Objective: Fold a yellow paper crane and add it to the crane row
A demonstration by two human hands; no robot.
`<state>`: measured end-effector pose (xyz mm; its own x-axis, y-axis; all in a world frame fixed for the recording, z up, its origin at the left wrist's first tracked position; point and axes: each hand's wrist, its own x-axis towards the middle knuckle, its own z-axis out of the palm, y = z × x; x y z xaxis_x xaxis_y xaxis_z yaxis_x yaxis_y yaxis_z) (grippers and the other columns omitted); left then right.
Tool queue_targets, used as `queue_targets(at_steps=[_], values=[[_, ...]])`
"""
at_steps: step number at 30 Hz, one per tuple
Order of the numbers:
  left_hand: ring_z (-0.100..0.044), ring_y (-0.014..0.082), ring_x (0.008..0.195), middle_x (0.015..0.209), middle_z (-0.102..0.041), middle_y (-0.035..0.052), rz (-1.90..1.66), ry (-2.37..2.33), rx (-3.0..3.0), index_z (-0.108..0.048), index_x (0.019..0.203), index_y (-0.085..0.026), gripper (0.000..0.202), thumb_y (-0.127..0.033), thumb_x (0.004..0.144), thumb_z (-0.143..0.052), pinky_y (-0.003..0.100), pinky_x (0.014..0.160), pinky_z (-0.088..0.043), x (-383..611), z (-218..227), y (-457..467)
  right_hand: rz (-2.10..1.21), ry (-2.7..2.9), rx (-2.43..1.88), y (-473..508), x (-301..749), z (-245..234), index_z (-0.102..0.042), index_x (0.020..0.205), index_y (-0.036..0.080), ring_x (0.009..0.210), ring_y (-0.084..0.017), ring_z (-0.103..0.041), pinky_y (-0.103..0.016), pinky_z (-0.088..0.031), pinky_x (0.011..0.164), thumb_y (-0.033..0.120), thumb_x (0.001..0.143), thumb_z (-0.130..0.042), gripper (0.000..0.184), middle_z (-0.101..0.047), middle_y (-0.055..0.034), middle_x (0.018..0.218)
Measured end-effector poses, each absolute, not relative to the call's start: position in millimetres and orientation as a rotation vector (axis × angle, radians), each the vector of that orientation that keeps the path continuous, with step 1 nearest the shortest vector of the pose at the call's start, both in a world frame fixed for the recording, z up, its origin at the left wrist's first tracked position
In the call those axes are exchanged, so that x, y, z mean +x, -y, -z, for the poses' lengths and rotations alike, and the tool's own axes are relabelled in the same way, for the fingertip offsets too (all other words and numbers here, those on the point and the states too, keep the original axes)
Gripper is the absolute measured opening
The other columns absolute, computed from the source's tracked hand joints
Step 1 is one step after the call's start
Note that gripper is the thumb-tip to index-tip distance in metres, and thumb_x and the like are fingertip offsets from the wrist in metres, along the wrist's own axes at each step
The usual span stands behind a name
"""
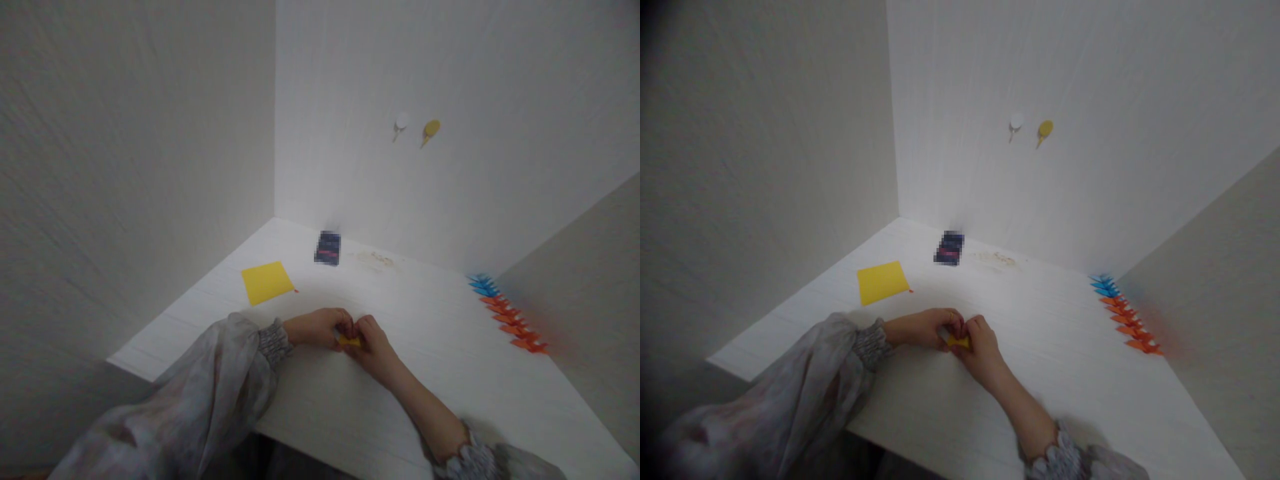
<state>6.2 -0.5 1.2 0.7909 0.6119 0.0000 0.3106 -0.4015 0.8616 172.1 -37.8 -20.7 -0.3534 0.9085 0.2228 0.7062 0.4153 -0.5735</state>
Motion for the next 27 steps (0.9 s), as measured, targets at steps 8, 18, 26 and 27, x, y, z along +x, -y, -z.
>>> queue_targets(at_steps=[8, 18, 26, 27], values=[[-0.052, 0.0136, 0.082, 0.091, -0.052, 0.0011, -0.382, -0.683, 2.071, -0.056, 0.078, -0.015, 0.028, -0.004, 0.053, -0.064, 0.026, 0.076, -0.042, 6, 3, -2, -0.803, 2.007, -1.383, 36, 182, 22, -0.045, 0.076, 0.019, 0.063, -0.013, -0.043, -0.025, -0.038, 0.057, 0.005, 0.055, -0.053, 0.026, -0.043, 0.0021, 0.069], [-0.052, 0.0148, 0.083, 0.088, -0.053, 0.0004, -0.381, -0.725, 2.027, -0.053, 0.083, -0.015, 0.033, -0.004, 0.052, -0.063, 0.027, 0.077, -0.041, 5, 1, 0, -1.014, 2.004, -1.318, 32, 195, 14, -0.047, 0.081, 0.02, 0.073, -0.014, -0.048, -0.028, -0.042, 0.066, 0.001, 0.053, -0.049, 0.034, -0.049, 0.0008, 0.075], [-0.053, 0.0157, 0.083, 0.089, -0.055, 0.0019, -0.381, -0.751, 2.006, -0.051, 0.089, -0.015, 0.039, -0.006, 0.053, -0.063, 0.029, 0.076, -0.041, 5, 4, 0, -1.151, 1.982, -1.247, 29, 203, 13, -0.05, 0.086, 0.019, 0.078, -0.015, -0.05, -0.028, -0.041, 0.067, 0.002, 0.054, -0.051, 0.036, -0.05, -0.0004, 0.079], [-0.053, 0.0158, 0.084, 0.089, -0.055, 0.0022, -0.381, -0.753, 1.998, -0.051, 0.089, -0.015, 0.039, -0.006, 0.053, -0.063, 0.029, 0.076, -0.041, 5, 4, 0, -1.186, 1.975, -1.219, 29, 205, 13, -0.05, 0.088, 0.019, 0.078, -0.015, -0.05, -0.028, -0.041, 0.067, 0.005, 0.057, -0.052, 0.034, -0.051, -0.0008, 0.08]])
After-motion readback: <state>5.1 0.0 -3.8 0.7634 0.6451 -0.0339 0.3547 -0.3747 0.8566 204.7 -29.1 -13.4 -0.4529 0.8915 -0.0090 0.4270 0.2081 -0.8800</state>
